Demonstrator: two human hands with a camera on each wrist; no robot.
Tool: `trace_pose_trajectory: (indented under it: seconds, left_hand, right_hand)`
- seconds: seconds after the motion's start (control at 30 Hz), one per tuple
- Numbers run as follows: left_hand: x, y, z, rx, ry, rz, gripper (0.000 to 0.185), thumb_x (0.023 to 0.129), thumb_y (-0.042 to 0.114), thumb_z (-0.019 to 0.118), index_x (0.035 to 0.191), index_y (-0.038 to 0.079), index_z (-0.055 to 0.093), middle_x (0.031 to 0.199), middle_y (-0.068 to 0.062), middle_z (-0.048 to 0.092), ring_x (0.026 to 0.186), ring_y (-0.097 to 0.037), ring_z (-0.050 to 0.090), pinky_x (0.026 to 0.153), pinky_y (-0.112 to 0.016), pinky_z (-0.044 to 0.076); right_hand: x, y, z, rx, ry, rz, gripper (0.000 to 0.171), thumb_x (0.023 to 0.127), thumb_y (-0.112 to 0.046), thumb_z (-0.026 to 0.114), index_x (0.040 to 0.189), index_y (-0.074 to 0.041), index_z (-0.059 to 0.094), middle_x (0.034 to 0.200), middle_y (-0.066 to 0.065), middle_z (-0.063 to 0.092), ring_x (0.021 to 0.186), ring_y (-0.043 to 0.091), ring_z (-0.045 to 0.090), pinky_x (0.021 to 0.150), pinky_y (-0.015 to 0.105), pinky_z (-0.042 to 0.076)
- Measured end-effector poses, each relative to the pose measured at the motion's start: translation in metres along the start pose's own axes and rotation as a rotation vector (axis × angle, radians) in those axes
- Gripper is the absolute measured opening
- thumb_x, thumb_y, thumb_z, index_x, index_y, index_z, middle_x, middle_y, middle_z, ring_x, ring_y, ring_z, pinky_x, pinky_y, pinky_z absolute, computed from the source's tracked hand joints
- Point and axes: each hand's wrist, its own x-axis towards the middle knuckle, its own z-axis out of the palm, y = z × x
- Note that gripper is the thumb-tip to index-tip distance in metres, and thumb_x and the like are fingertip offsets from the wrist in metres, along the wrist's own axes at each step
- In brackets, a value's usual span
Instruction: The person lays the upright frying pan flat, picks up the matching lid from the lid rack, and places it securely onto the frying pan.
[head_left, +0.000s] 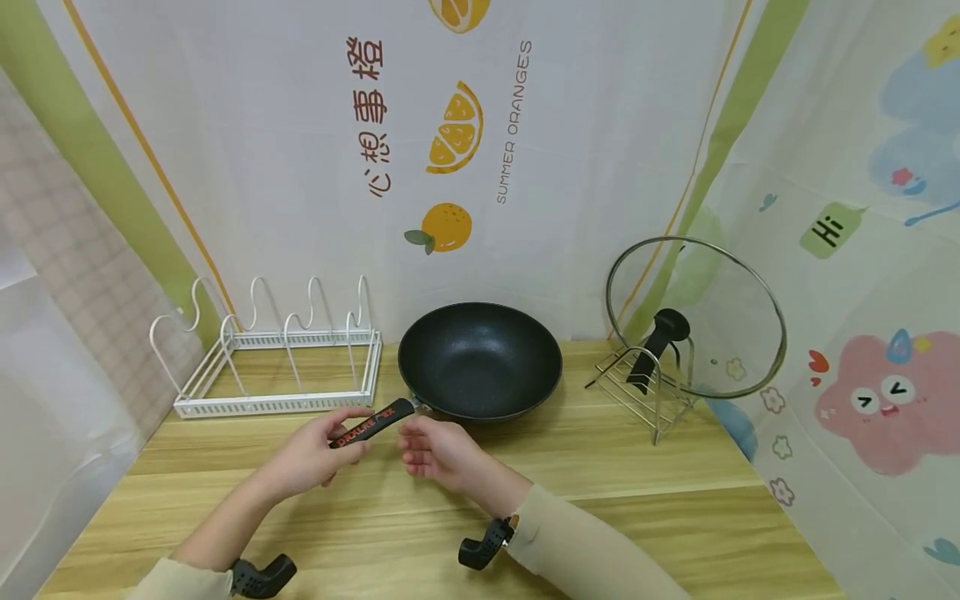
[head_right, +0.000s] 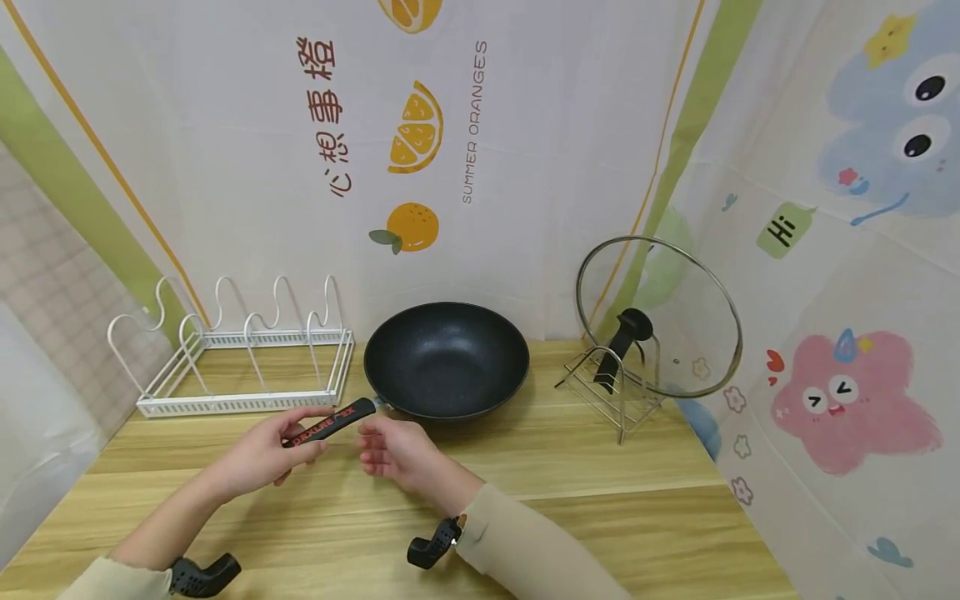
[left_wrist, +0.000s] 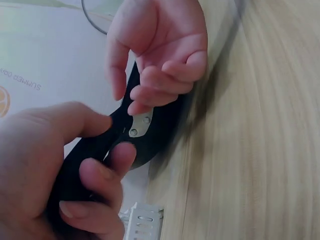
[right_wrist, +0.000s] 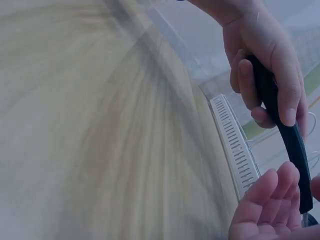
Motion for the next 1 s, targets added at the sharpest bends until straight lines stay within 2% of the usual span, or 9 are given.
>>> trace_pose_trajectory:
  seconds: [0.2, 0.37, 0.53, 0.77, 1.0]
  left_hand:
    - [-0.004, 0.000, -0.001, 0.050, 0.091, 0.000, 0.058, 0.103, 0.023, 0.077, 0.156, 0.008, 0.059, 0.089, -0.007, 0.063, 0.052, -0.012, 0.049, 0.048, -0.026, 0.042]
    - [-0.001, -0.005, -0.006, 0.082, 0.121, 0.016, 0.053, 0.103, 0.023, 0.079, 0.152, 0.010, 0.065, 0.095, -0.009, 0.066, 0.053, -0.013, 0.052, 0.048, -0.027, 0.045]
    - [0.004, -0.010, -0.014, 0.117, 0.149, 0.015, 0.048, 0.101, 0.025, 0.080, 0.146, 0.012, 0.071, 0.091, -0.007, 0.064, 0.055, -0.012, 0.053, 0.050, -0.027, 0.047]
    - [0.009, -0.016, -0.027, 0.112, 0.127, -0.006, 0.046, 0.102, 0.027, 0.080, 0.146, 0.014, 0.072, 0.087, -0.006, 0.061, 0.056, -0.010, 0.048, 0.050, -0.025, 0.043]
    - [0.016, -0.022, -0.038, 0.131, 0.110, 0.022, 0.048, 0.102, 0.027, 0.081, 0.146, 0.012, 0.072, 0.079, -0.002, 0.055, 0.051, -0.009, 0.045, 0.048, -0.025, 0.040]
  right_hand:
    - [-0.014, 0.001, -0.006, -0.067, -0.041, 0.015, 0.032, 0.103, -0.020, 0.065, 0.124, 0.004, 0.072, 0.088, 0.001, 0.070, 0.071, 0.013, 0.062, 0.066, 0.024, 0.057]
    - [-0.025, -0.001, -0.011, -0.106, -0.062, 0.016, 0.034, 0.103, -0.019, 0.065, 0.126, 0.005, 0.071, 0.087, 0.000, 0.069, 0.071, 0.012, 0.060, 0.064, 0.022, 0.052]
    - [-0.035, -0.004, -0.016, -0.117, -0.088, 0.017, 0.034, 0.103, -0.019, 0.066, 0.127, 0.003, 0.071, 0.086, -0.001, 0.068, 0.071, 0.011, 0.059, 0.065, 0.022, 0.051]
    - [-0.048, -0.007, -0.026, -0.126, -0.114, -0.003, 0.024, 0.105, -0.017, 0.063, 0.120, 0.000, 0.069, 0.085, -0.002, 0.067, 0.071, 0.011, 0.059, 0.066, 0.023, 0.051]
    - [-0.055, -0.010, -0.039, -0.117, -0.112, -0.018, 0.019, 0.105, -0.014, 0.061, 0.117, -0.002, 0.069, 0.085, -0.003, 0.067, 0.071, 0.010, 0.058, 0.067, 0.023, 0.050]
